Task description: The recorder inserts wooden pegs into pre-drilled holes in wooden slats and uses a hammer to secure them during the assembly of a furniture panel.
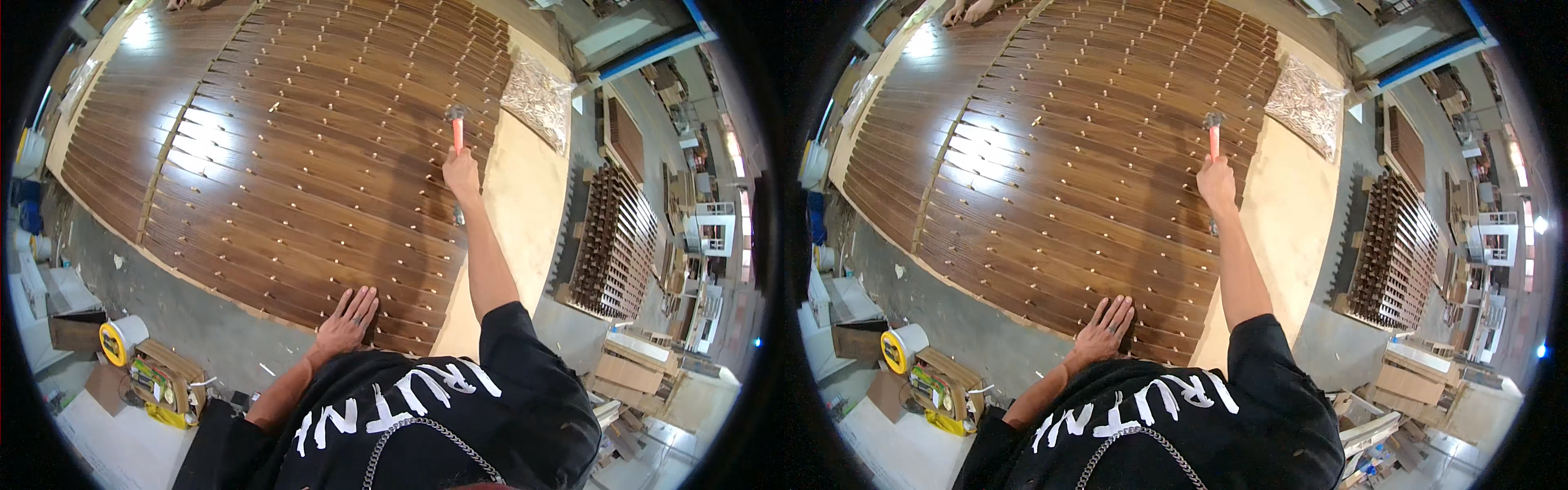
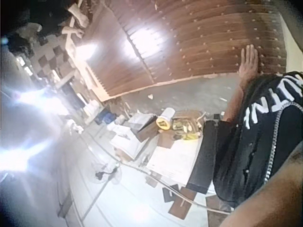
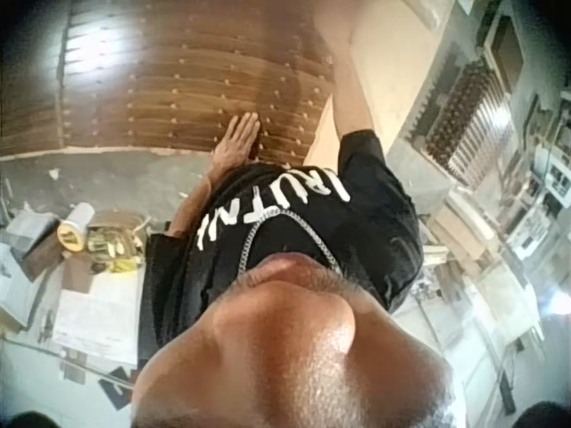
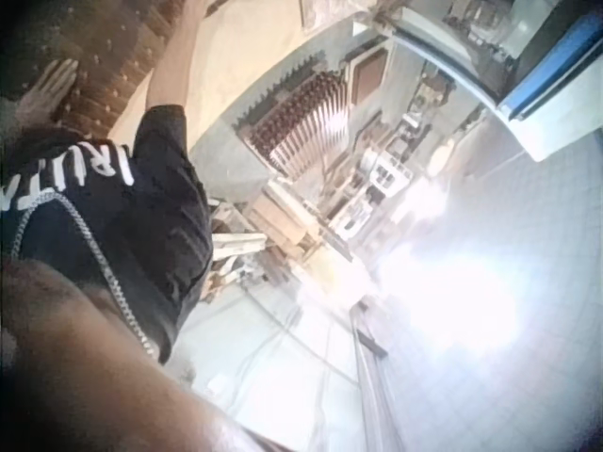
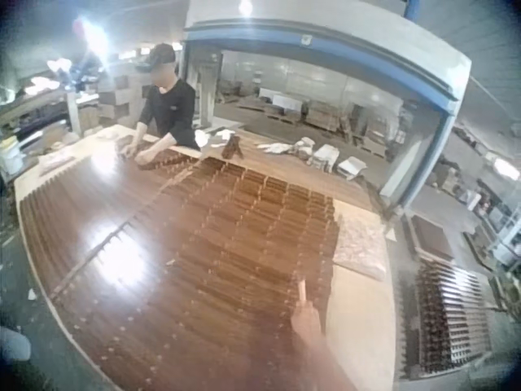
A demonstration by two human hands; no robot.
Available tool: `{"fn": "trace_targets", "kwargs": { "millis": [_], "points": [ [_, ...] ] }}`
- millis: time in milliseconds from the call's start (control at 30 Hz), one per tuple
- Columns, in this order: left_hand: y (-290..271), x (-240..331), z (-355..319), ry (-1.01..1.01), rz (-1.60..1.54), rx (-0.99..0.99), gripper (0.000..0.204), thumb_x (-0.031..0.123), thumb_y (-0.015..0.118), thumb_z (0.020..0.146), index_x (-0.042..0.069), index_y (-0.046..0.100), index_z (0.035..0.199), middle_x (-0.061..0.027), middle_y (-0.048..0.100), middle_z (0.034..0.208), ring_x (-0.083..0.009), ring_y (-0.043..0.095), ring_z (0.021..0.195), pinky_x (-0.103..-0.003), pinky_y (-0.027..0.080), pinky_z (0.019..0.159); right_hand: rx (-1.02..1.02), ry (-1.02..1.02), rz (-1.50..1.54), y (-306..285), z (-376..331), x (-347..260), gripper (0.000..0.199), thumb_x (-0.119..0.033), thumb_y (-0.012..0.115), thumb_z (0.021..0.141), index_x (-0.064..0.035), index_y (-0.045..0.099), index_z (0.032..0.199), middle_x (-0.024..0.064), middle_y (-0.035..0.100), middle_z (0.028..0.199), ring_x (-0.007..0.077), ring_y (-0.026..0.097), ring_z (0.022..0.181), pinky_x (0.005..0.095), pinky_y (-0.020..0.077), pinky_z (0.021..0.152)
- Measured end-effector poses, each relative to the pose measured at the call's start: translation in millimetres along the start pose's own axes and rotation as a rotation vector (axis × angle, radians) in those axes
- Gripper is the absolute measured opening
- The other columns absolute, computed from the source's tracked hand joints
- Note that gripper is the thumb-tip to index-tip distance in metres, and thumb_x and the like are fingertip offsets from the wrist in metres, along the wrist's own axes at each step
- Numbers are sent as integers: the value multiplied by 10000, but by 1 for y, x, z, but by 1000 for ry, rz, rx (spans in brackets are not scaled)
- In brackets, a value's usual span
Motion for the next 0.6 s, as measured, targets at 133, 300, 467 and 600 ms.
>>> {"fn": "trace_targets", "kwargs": {
  "millis": [133,300,467,600],
  "points": [
    [-6,-1,0,-8,-59,-2,1005,651,534,777,-63,309,1448,-223,249,1549,-347,194,1460,-505,123,1191,-276,137,132,-16,-5,-6,420,-329,464,981,68,602,959,315,654,830,427,678,745,482,545,606],
    [-5,4,-1,5,0,10,1021,669,537,779,-56,295,1456,-234,238,1549,-367,187,1458,-512,109,1191,-452,343,703,-53,-30,-2,305,-271,525,951,20,604,904,121,620,648,205,632,566,353,491,466],
    [-3,8,-3,-17,-99,36,1079,676,619,718,-8,280,1480,-223,186,1572,-366,149,1468,-531,97,1187,-284,19,1116,-206,-36,-57,246,-261,565,953,-25,566,1020,44,554,653,147,547,530,289,464,503],
    [-2,6,0,-5,-172,44,1083,632,666,710,-4,263,1488,-215,147,1586,-361,126,1475,-533,88,1187,-148,117,1224,-192,-83,-25,371,-383,511,1001,-35,534,1129,31,537,660,135,547,525,282,439,457]
  ]
}}
Point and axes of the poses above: each hand's wrist, its own z-axis towards the middle knuckle, its own y-axis out of the palm, x = y × z, the point moved 3 cm from there along z, towards the middle knuckle
